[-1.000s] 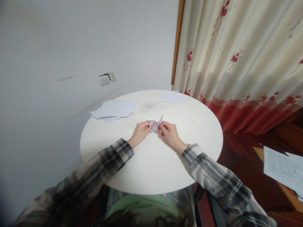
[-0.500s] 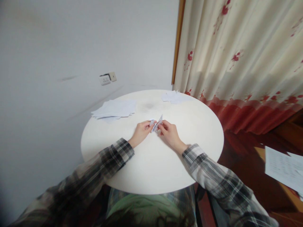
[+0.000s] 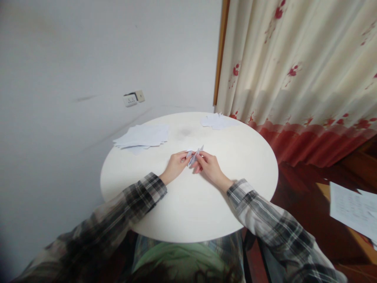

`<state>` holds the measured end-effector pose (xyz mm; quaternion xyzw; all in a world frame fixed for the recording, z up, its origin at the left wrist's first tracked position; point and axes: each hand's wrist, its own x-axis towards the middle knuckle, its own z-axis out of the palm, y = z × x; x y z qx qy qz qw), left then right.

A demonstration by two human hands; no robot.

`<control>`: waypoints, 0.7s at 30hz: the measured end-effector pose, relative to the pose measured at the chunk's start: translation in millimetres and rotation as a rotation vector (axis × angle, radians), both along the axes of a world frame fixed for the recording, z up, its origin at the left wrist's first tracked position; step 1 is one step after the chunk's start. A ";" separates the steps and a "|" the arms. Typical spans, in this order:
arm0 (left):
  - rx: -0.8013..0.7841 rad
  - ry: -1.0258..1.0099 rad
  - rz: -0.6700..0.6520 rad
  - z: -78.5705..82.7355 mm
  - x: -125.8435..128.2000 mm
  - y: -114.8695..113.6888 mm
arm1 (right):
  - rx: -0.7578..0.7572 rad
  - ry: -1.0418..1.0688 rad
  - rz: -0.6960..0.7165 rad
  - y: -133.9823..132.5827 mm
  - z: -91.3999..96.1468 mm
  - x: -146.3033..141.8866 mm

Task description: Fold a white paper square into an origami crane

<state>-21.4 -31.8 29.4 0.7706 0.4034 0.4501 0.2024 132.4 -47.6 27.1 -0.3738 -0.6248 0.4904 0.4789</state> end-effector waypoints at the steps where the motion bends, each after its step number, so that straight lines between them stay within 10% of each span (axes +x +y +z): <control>1: 0.006 0.006 0.004 0.1 -0.2 0.2 | -0.027 0.019 0.011 0.3 -0.2 -0.7; 21: -0.006 -0.076 0.036 -4.2 -0.1 5.2 | -0.200 0.268 0.137 -0.5 10.3 5.1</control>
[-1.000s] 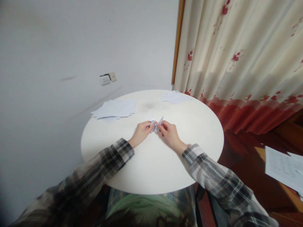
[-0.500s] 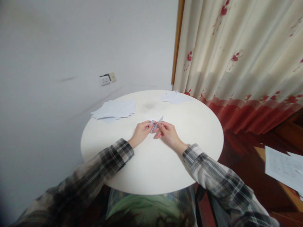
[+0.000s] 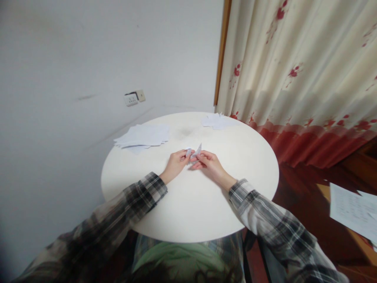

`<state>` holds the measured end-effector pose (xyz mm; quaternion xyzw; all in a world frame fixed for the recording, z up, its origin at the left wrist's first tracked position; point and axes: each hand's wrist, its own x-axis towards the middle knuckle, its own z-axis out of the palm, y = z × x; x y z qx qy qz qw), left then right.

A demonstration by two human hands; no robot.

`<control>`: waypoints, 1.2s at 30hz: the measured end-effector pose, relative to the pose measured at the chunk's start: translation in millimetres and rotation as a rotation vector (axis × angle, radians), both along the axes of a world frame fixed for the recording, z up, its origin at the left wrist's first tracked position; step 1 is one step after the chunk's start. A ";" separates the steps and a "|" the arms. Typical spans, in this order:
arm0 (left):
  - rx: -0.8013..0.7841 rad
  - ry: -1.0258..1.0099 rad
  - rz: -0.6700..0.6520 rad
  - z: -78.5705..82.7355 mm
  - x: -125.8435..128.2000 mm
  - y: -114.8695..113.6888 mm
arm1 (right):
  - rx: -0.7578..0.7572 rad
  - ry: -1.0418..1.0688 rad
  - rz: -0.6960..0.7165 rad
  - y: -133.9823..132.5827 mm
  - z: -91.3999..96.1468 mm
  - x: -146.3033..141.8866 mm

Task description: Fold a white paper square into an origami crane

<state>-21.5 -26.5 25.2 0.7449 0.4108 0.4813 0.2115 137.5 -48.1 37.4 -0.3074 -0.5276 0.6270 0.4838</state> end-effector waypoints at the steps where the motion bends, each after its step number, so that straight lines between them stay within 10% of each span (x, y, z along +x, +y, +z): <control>1: -0.003 -0.003 -0.003 -0.8 -0.1 0.7 | 0.007 0.010 0.011 -0.1 -0.2 0.6; 20: -0.266 -0.175 -0.087 -6.7 1.0 9.2 | 0.060 -0.018 -0.069 2.1 -1.8 -4.1; 36: -0.580 -0.313 -0.256 6.0 -4.1 1.4 | 0.612 -0.600 -0.180 -4.3 -6.4 9.9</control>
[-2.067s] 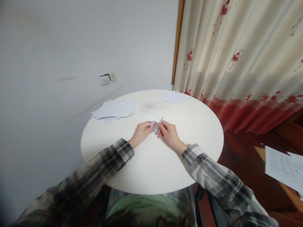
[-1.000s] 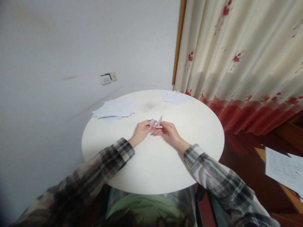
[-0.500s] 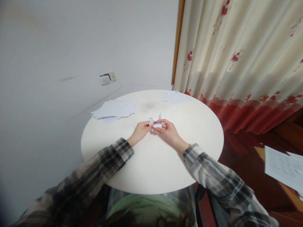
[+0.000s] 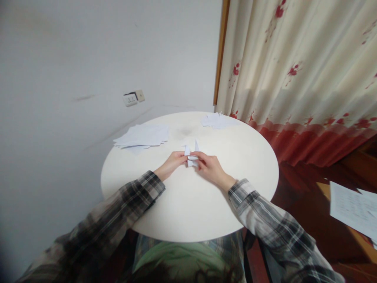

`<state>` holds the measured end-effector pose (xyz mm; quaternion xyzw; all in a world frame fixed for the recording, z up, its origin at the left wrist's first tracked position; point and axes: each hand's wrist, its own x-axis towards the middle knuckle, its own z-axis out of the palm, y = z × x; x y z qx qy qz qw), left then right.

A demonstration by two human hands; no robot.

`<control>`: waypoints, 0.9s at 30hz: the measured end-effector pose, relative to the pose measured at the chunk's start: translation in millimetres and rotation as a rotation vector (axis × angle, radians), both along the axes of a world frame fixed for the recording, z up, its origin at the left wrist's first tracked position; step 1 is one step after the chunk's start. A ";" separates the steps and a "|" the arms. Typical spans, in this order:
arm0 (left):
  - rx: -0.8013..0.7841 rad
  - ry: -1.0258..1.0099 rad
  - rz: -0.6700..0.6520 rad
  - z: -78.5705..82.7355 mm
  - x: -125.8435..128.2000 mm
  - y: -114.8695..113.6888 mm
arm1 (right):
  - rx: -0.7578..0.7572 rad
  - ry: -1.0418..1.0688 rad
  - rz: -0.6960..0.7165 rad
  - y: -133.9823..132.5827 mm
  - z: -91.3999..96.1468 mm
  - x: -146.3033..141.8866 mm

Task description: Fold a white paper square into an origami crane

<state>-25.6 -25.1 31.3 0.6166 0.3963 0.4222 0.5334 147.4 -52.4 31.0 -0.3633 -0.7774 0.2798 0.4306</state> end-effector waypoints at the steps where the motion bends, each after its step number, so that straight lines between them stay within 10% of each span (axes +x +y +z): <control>1: -0.011 -0.005 -0.008 0.9 -0.2 -0.7 | 0.042 -0.053 -0.006 0.3 0.1 2.2; 6: -0.017 -0.009 -0.039 1.0 -2.2 -0.1 | 0.099 -0.122 0.010 0.2 2.6 5.0; 27: 0.375 0.186 0.160 -10.1 3.9 -0.7 | -0.583 0.577 -0.070 9.0 1.4 -15.8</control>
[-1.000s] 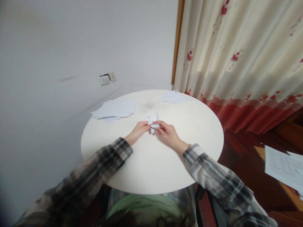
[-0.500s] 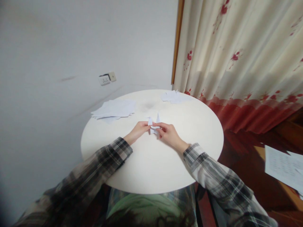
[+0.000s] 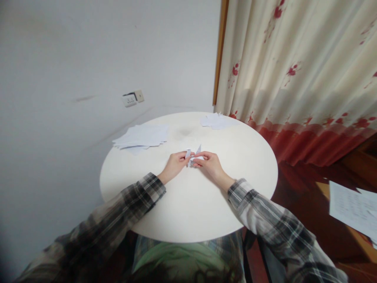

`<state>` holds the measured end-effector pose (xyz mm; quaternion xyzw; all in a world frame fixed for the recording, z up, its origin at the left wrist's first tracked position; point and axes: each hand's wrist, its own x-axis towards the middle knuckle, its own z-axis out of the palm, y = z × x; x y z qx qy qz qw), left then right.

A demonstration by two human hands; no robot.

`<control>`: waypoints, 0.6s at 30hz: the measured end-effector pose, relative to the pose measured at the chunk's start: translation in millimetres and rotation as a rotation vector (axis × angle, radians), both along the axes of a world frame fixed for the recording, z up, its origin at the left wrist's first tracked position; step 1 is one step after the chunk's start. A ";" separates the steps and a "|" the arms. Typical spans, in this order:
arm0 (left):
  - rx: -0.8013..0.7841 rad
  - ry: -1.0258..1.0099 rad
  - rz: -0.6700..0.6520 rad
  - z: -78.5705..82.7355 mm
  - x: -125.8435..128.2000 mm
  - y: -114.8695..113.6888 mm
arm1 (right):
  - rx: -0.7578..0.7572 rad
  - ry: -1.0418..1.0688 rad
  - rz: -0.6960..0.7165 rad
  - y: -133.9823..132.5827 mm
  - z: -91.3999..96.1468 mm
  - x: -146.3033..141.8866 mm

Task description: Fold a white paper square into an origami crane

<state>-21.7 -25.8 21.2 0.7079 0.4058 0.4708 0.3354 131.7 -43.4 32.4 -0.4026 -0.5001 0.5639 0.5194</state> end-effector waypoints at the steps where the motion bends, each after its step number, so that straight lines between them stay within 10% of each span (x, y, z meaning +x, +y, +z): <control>1: 0.009 0.005 0.004 0.2 -0.2 0.2 | 0.000 0.007 -0.002 -0.4 0.7 0.0; 18: -0.159 -0.085 -0.046 -1.1 0.0 8.5 | 0.320 -0.231 -0.023 -4.8 -0.4 5.8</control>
